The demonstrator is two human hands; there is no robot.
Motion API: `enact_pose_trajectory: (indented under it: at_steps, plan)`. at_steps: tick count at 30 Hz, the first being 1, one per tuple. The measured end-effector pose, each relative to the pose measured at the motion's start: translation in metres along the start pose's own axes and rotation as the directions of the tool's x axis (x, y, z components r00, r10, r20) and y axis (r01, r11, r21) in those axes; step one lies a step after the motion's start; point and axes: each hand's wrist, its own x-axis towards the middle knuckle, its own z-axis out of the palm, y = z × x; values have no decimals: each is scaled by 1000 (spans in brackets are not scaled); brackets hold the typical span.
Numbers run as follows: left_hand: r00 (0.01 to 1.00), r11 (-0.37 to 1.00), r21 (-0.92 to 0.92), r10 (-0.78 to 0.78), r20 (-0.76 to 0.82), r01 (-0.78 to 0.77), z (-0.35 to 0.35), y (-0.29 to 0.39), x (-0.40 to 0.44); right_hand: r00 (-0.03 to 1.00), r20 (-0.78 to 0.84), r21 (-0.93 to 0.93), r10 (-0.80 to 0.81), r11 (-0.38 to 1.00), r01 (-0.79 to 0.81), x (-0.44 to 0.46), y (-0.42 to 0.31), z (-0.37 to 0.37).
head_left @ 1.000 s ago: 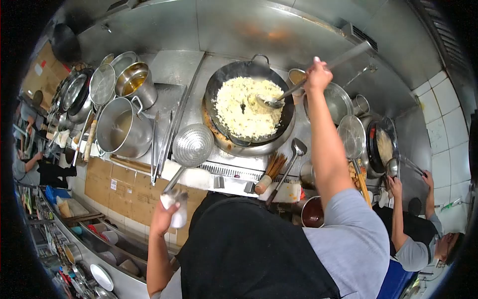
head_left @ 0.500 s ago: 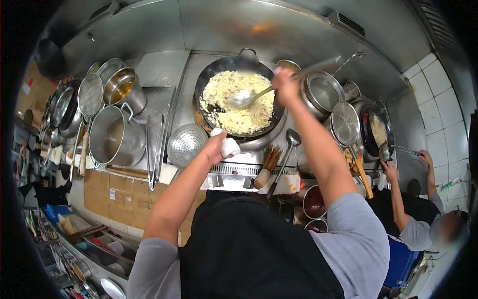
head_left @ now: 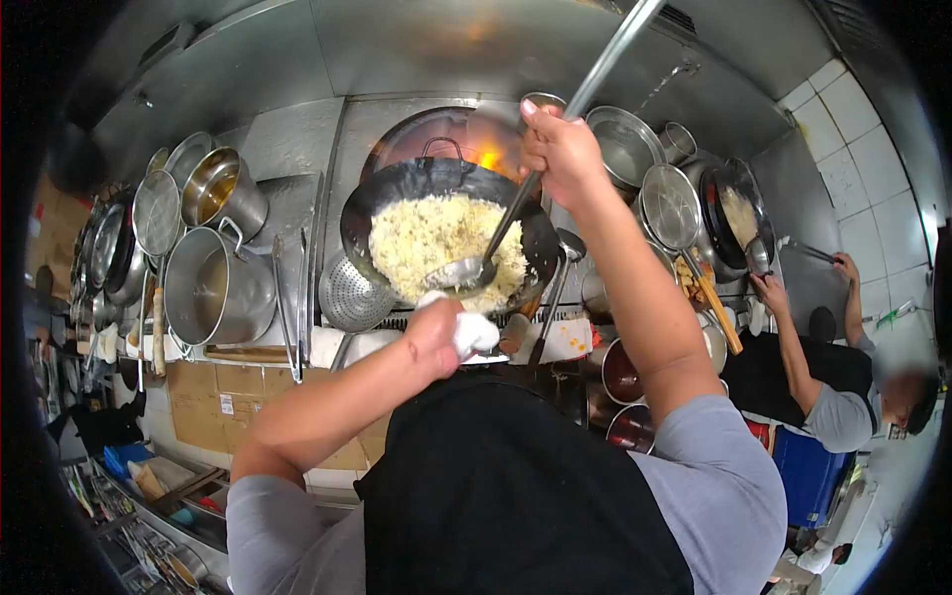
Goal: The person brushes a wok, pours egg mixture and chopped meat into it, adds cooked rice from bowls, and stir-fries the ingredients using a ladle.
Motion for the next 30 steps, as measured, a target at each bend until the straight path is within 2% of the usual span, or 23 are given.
enact_pose_trajectory:
  at_steps: [1,3,4,5,7,8,9,10,11,12,13,15,16,17,18,19,21,23,24,25,28,29,30]
  plan:
    - [999,999,2,-38,-4,38,0,8,13,987,-125,-20,-102,995,100,3,8,9]
    - [998,998,-26,55,-43,-56,-15,15,83,860,-335,-211,-386,920,331,23,50,25]
    - [993,996,-30,88,80,-86,-34,14,113,816,-286,-305,-503,855,420,49,91,13]
    - [993,996,-26,89,83,-87,-43,4,124,735,-270,-386,-623,769,510,70,123,11]
    - [933,921,157,360,8,-356,-62,-30,125,560,-71,-545,-825,503,671,75,115,1]
    - [978,952,222,202,61,-210,-83,-39,117,685,-46,-468,-727,621,628,64,84,3]
    - [984,979,120,154,94,-164,-101,-56,117,815,-46,-334,-578,778,533,43,41,12]
    - [995,995,-49,86,-47,-88,-105,-70,97,816,111,-66,-567,815,576,31,9,17]
    - [994,997,68,-27,101,20,-126,-74,95,811,237,111,-534,845,524,0,-29,28]
    - [997,1000,19,4,80,-6,-103,-65,61,770,330,156,-546,836,525,-27,-55,33]
    - [998,999,-32,34,53,-32,-77,-55,25,766,380,38,-519,836,548,-45,-69,30]
    - [992,997,-47,68,105,-64,-58,-28,47,747,193,49,-637,766,641,-74,-44,39]
    - [997,997,-5,75,-13,-75,-30,-6,48,764,165,34,-623,778,627,-69,-14,46]
    - [988,989,-52,142,65,-138,-33,2,83,778,137,19,-613,787,617,-57,28,43]
    - [978,978,13,207,16,-207,-35,-7,92,807,189,55,-560,826,560,-27,67,20]
    - [962,960,81,273,-28,-270,-36,-17,98,782,133,-92,-609,778,622,-5,79,5]
    - [947,918,253,320,-12,-307,-68,-44,115,739,24,-125,-673,732,670,12,34,-1]
    - [995,971,226,86,-45,-73,-93,-61,97,714,32,39,-700,714,699,4,-31,7]
    - [999,991,127,36,-2,-35,-115,-79,100,727,21,92,-686,726,682,-8,-60,13]
    - [997,978,208,-41,59,28,-123,-83,83,743,8,147,-669,736,661,-23,-81,20]
    - [994,997,22,78,80,-80,-68,-52,29,711,-52,-9,-701,712,702,-75,-85,44]
    - [987,995,16,100,129,-103,-54,-33,37,664,-12,-109,-748,661,742,-76,-56,46]
    - [992,995,21,100,76,-102,-34,-8,56,600,34,-53,-799,598,800,-55,-8,39]
